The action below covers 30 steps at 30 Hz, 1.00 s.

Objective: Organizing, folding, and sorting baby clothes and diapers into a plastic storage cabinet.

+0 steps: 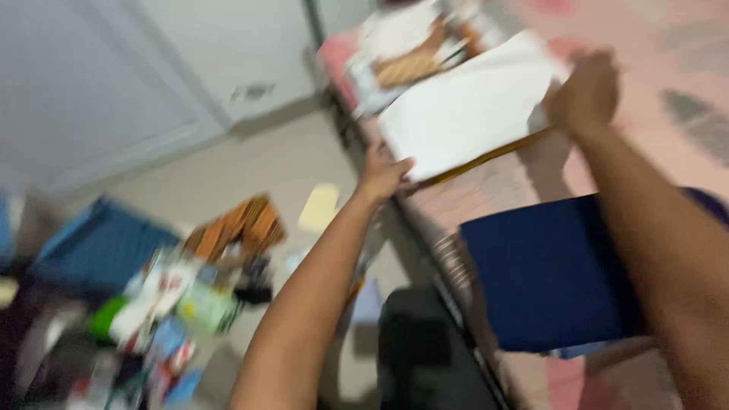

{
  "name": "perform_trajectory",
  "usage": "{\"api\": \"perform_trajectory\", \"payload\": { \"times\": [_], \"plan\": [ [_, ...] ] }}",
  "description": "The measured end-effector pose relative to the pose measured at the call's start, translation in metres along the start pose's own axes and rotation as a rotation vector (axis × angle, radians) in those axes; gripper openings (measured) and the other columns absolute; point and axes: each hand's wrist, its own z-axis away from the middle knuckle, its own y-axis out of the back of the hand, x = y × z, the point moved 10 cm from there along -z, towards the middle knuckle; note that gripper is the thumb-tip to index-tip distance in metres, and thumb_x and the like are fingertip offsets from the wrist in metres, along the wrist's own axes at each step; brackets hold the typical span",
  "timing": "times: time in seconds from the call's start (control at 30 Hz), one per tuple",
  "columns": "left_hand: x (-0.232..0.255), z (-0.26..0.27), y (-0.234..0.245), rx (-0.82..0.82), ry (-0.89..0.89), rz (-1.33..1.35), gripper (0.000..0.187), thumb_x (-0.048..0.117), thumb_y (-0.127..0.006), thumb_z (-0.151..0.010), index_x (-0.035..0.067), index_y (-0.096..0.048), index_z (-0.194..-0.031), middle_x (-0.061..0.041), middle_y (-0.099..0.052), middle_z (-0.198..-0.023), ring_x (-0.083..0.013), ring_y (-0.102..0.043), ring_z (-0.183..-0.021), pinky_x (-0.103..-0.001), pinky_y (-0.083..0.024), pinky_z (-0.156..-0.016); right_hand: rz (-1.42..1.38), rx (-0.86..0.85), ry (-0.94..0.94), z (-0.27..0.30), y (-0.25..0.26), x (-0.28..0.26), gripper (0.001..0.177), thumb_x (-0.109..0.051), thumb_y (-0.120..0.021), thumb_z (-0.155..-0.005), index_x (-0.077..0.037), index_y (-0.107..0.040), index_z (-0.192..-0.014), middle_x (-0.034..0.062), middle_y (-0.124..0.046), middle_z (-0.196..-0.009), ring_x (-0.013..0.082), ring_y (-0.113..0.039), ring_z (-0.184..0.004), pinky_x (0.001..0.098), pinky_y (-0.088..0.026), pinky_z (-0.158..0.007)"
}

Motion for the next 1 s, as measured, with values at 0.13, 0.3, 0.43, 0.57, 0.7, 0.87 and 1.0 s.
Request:
{"api": "perform_trajectory", "payload": {
  "times": [0.13,0.3,0.43,0.57,0.7,0.87,1.0],
  "plan": [
    [-0.071,0.051,0.094,0.006,0.184,-0.11,0.074,0.009,-0.074,-0.084,0.004,-0.035,-0.147,-0.022,-0.066,-0.11,-0.027,-0.07,-0.079,-0.041,-0.065,-0.063,-0.024,-0.063,0.411,0.036,0.005,-0.146,0.068,-0.043,-0.071,-0.1,0.0,-0.054,-0.151,0.0333,-0.046,-0.151,0.0481,-0.039,-0.14,0.0574,-0.034,-0.112],
    [-0.181,0.132,0.248,0.081,0.236,-0.592,0.05,0.019,-0.079,-0.088,-0.004,-0.062,-0.129,-0.017,-0.074,-0.087,-0.0217,-0.071,-0.065,-0.034,-0.057,-0.058,0.195,-0.388,0.31,0.045,-0.113,-0.139,0.105,-0.065,-0.068,-0.09,0.004,-0.033,-0.161,0.0393,-0.04,-0.151,0.0495,-0.032,-0.144,0.0611,-0.031,-0.113],
    [-0.267,0.209,0.383,0.294,0.426,-0.341,0.028,0.017,-0.075,-0.085,-0.004,-0.067,-0.102,-0.013,-0.067,-0.075,-0.0224,-0.063,-0.058,-0.039,-0.05,-0.049,-0.246,-0.874,0.274,0.02,-0.215,-0.096,0.085,-0.065,-0.047,-0.102,-0.005,-0.046,-0.163,0.0343,-0.067,-0.135,0.0444,-0.066,-0.125,0.0508,-0.047,-0.112],
    [-0.31,0.239,0.44,-0.11,-0.107,-1.64,0.014,0.016,-0.078,-0.069,0.014,-0.075,-0.082,-0.011,-0.071,-0.078,-0.032,-0.068,-0.077,-0.046,-0.055,-0.065,-0.19,-0.835,0.395,0.06,-0.178,-0.182,0.072,-0.056,-0.057,-0.097,-0.006,-0.056,-0.148,0.0306,-0.069,-0.125,0.0422,-0.069,-0.115,0.0497,-0.05,-0.105],
    [-0.32,0.3,0.521,0.522,0.607,-0.278,0.026,0.023,-0.071,-0.083,0.0,-0.07,-0.096,-0.02,-0.071,-0.092,-0.035,-0.072,-0.085,-0.047,-0.059,-0.072,-0.158,-0.775,0.521,0.211,-0.11,-0.398,0.058,-0.047,-0.067,-0.092,-0.006,-0.066,-0.134,0.0271,-0.072,-0.116,0.0401,-0.071,-0.105,0.0488,-0.053,-0.098],
    [-0.314,0.297,0.581,0.568,0.544,-1.011,0.046,0.036,-0.069,-0.079,0.004,-0.071,-0.111,-0.021,-0.069,-0.12,-0.0398,-0.065,-0.114,-0.045,-0.051,-0.101,-0.134,-0.681,0.685,0.34,-0.243,-0.482,0.042,-0.036,-0.08,-0.087,-0.006,-0.078,-0.116,0.0229,-0.075,-0.104,0.0377,-0.074,-0.093,0.0478,-0.057,-0.089],
    [-0.398,0.268,0.593,0.356,0.336,-1.232,0.053,0.04,-0.066,-0.09,-0.005,-0.067,-0.117,-0.029,-0.065,-0.125,-0.044,-0.062,-0.118,-0.047,-0.047,-0.105,-0.139,-0.859,0.689,0.401,-0.344,-0.482,0.04,-0.037,-0.077,-0.085,-0.008,-0.079,-0.113,0.0211,-0.077,-0.105,0.0363,-0.074,-0.098,0.0434,-0.056,-0.094]
  ]
}}
